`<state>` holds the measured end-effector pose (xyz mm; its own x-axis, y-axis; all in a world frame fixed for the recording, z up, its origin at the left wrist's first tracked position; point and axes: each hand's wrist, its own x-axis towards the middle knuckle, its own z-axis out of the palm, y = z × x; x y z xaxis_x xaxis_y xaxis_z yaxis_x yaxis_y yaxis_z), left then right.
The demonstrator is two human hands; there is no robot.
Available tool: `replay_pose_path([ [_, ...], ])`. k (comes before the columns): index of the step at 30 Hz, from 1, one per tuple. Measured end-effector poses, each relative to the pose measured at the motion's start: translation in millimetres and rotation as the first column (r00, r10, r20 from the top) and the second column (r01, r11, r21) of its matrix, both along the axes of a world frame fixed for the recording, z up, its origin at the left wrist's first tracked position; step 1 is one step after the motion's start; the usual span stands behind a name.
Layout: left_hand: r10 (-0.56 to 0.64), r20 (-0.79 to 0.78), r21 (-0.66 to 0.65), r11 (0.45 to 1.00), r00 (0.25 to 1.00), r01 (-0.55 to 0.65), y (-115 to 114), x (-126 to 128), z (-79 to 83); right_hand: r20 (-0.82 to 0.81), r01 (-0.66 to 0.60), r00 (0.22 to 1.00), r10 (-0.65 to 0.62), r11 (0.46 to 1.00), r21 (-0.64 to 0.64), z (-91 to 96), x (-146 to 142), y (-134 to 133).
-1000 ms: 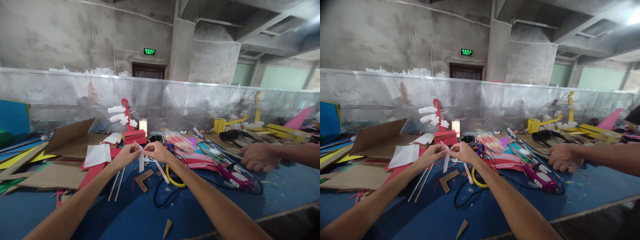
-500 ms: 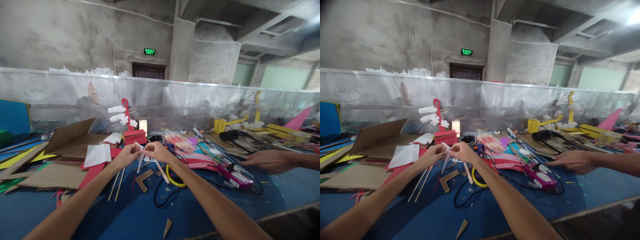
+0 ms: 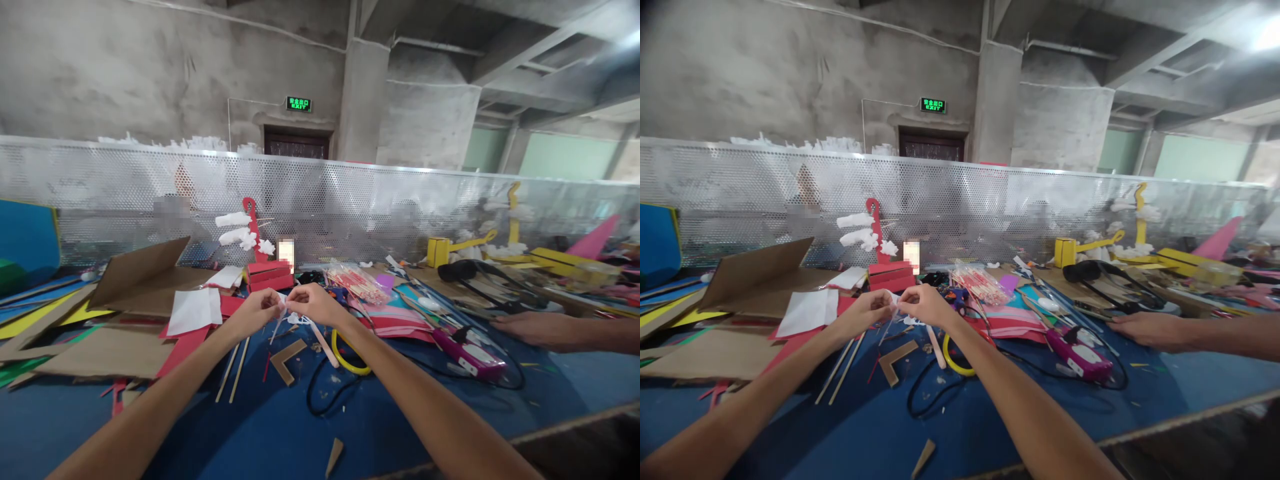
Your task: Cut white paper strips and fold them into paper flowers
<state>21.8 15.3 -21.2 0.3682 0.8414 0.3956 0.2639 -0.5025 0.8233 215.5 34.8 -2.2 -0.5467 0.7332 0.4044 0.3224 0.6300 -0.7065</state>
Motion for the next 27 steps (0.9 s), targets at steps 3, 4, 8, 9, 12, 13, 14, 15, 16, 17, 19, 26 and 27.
replay_pose_path([
  [3, 0.016, 0.02, -0.021, 1.0, 1.0, -0.015, -0.7, 0.9, 1.0, 0.012, 0.002, 1.0, -0.002, 1.0, -0.007, 0.6, 0.6, -0.1],
  [4, 0.02, 0.024, -0.028, 0.999, 1.0, -0.02, -1.2, 1.2, 1.5, 0.016, 0.001, 1.0, -0.001, 1.0, -0.01, 1.0, 0.7, -0.1],
  [8, 0.025, 0.02, -0.041, 0.999, 0.999, -0.024, -3.1, 2.3, 3.0, 0.013, -0.002, 1.0, 0.002, 1.0, -0.018, 1.9, 0.6, -0.7],
  [9, 0.013, 0.018, -0.041, 0.999, 1.0, -0.012, -3.4, 2.4, 3.1, 0.011, -0.001, 1.0, 0.002, 1.0, -0.018, 1.9, 0.4, -0.9],
  [12, -0.032, 0.026, -0.029, 0.999, 0.999, 0.032, -3.6, 2.7, 2.5, 0.003, -0.01, 1.0, 0.01, 1.0, -0.01, 1.4, 0.0, -1.2],
  [13, -0.04, 0.031, -0.021, 0.999, 0.999, 0.04, -3.6, 2.7, 2.2, 0.002, -0.012, 1.0, 0.012, 1.0, -0.006, 1.1, 0.0, -1.0],
  [14, -0.041, 0.035, -0.015, 0.999, 0.999, 0.041, -3.5, 2.7, 2.1, 0.002, -0.013, 1.0, 0.013, 1.0, -0.004, 0.7, 0.0, -0.7],
  [15, -0.038, 0.04, -0.014, 0.999, 0.998, 0.038, -3.5, 2.7, 2.0, 0.002, -0.01, 1.0, 0.01, 1.0, -0.001, 0.4, 0.1, -0.2],
  [16, -0.034, 0.045, -0.015, 0.999, 0.998, 0.035, -3.4, 2.6, 2.1, 0.001, -0.006, 1.0, 0.006, 1.0, 0.002, 0.0, 0.2, 0.3],
  [17, -0.032, 0.048, -0.019, 0.999, 0.998, 0.033, -3.4, 2.5, 2.2, -0.001, -0.005, 1.0, 0.005, 1.0, 0.002, -0.3, 0.4, 0.9],
  [19, -0.023, 0.057, -0.036, 0.999, 0.998, 0.025, -3.4, 2.2, 2.5, -0.001, -0.007, 1.0, 0.007, 1.0, 0.0, -0.5, 0.6, 1.9],
  [26, 0.017, 0.067, -0.099, 0.995, 0.998, -0.01, -2.5, 1.4, 1.4, -0.004, 0.013, 1.0, -0.013, 1.0, -0.021, 1.3, -0.2, 0.6],
  [27, 0.022, 0.073, -0.107, 0.994, 0.997, -0.015, -2.9, 1.5, 1.7, -0.006, 0.014, 1.0, -0.014, 1.0, -0.024, 1.7, -0.3, 0.1],
])
